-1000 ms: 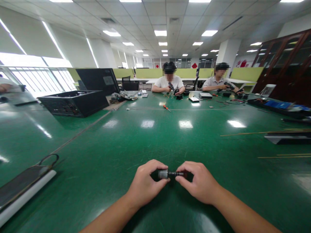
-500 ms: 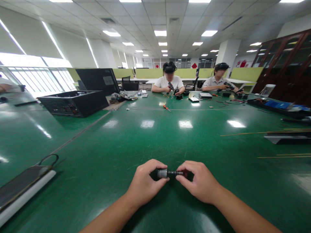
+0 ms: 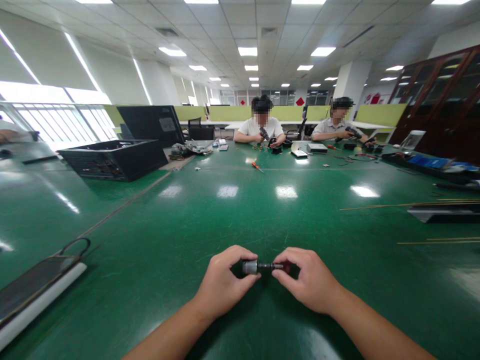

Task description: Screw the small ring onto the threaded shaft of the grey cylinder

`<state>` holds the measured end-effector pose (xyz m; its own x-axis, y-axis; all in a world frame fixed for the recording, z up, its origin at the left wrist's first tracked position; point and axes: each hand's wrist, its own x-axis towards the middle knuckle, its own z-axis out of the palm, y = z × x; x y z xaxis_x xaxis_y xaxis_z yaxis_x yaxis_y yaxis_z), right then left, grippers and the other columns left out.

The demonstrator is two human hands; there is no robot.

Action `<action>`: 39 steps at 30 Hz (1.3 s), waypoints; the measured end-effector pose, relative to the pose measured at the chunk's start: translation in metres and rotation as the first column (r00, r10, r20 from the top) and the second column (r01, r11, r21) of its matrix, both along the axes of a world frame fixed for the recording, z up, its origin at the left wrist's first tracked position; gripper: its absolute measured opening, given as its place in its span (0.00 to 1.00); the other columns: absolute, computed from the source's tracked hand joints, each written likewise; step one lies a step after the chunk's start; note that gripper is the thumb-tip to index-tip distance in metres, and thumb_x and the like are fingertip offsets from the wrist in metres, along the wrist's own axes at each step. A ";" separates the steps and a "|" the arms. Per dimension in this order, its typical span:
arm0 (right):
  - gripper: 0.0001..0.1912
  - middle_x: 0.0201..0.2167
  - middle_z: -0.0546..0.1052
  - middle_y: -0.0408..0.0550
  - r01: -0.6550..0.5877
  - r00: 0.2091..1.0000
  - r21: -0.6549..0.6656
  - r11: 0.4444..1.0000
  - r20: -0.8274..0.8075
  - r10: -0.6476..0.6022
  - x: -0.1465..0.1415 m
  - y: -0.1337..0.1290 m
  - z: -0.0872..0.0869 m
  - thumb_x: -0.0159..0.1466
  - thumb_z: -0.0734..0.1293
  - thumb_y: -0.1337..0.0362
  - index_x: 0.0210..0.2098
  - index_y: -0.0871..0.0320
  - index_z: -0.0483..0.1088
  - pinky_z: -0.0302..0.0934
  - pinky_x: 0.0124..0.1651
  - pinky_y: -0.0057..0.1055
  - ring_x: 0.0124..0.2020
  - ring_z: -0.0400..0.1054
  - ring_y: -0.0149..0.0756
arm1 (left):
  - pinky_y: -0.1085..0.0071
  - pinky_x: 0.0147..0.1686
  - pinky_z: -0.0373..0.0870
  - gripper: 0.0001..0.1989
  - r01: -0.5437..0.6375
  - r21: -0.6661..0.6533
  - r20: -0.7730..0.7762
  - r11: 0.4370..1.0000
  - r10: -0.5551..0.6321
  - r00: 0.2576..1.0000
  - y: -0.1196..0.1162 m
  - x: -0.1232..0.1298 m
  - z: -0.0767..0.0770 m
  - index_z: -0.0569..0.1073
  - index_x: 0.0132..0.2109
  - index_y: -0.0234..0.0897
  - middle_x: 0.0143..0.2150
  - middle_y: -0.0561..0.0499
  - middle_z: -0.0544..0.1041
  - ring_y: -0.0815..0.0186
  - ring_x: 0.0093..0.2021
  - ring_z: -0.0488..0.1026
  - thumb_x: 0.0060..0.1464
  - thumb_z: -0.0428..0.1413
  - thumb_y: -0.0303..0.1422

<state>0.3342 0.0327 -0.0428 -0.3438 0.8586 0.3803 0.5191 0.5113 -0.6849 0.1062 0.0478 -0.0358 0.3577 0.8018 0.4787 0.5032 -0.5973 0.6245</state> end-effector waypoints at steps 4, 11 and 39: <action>0.02 0.28 0.75 0.42 -0.001 1.000 -0.001 1.000 0.002 0.001 0.001 0.000 0.000 0.62 0.69 0.67 0.35 0.56 0.74 0.59 0.35 0.29 0.30 0.69 0.33 | 0.69 0.39 0.72 0.13 0.000 -0.008 0.004 1.000 0.000 1.000 0.000 0.000 0.000 0.77 0.40 0.40 0.37 0.52 0.80 0.64 0.37 0.77 0.45 0.65 0.24; 0.02 0.28 0.75 0.42 -0.002 1.000 -0.008 1.000 -0.004 0.002 0.002 0.000 0.001 0.62 0.69 0.67 0.35 0.56 0.75 0.59 0.36 0.29 0.30 0.69 0.33 | 0.70 0.40 0.71 0.13 0.002 -0.018 0.010 1.000 -0.002 1.000 0.001 0.000 0.000 0.77 0.41 0.40 0.37 0.53 0.80 0.65 0.38 0.77 0.46 0.65 0.24; 0.03 0.28 0.76 0.42 0.021 1.000 0.002 1.000 -0.013 -0.021 0.005 0.003 0.001 0.60 0.69 0.67 0.34 0.56 0.75 0.60 0.36 0.29 0.30 0.70 0.33 | 0.70 0.41 0.72 0.13 -0.015 -0.003 0.007 1.000 0.015 1.000 0.003 -0.003 -0.001 0.77 0.41 0.40 0.38 0.52 0.80 0.65 0.39 0.77 0.47 0.66 0.27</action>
<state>0.3394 0.0360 -0.0420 -0.3208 0.8648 0.3862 0.5204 0.5016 -0.6911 0.1028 0.0505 -0.0365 0.3427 0.8084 0.4787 0.5077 -0.5881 0.6296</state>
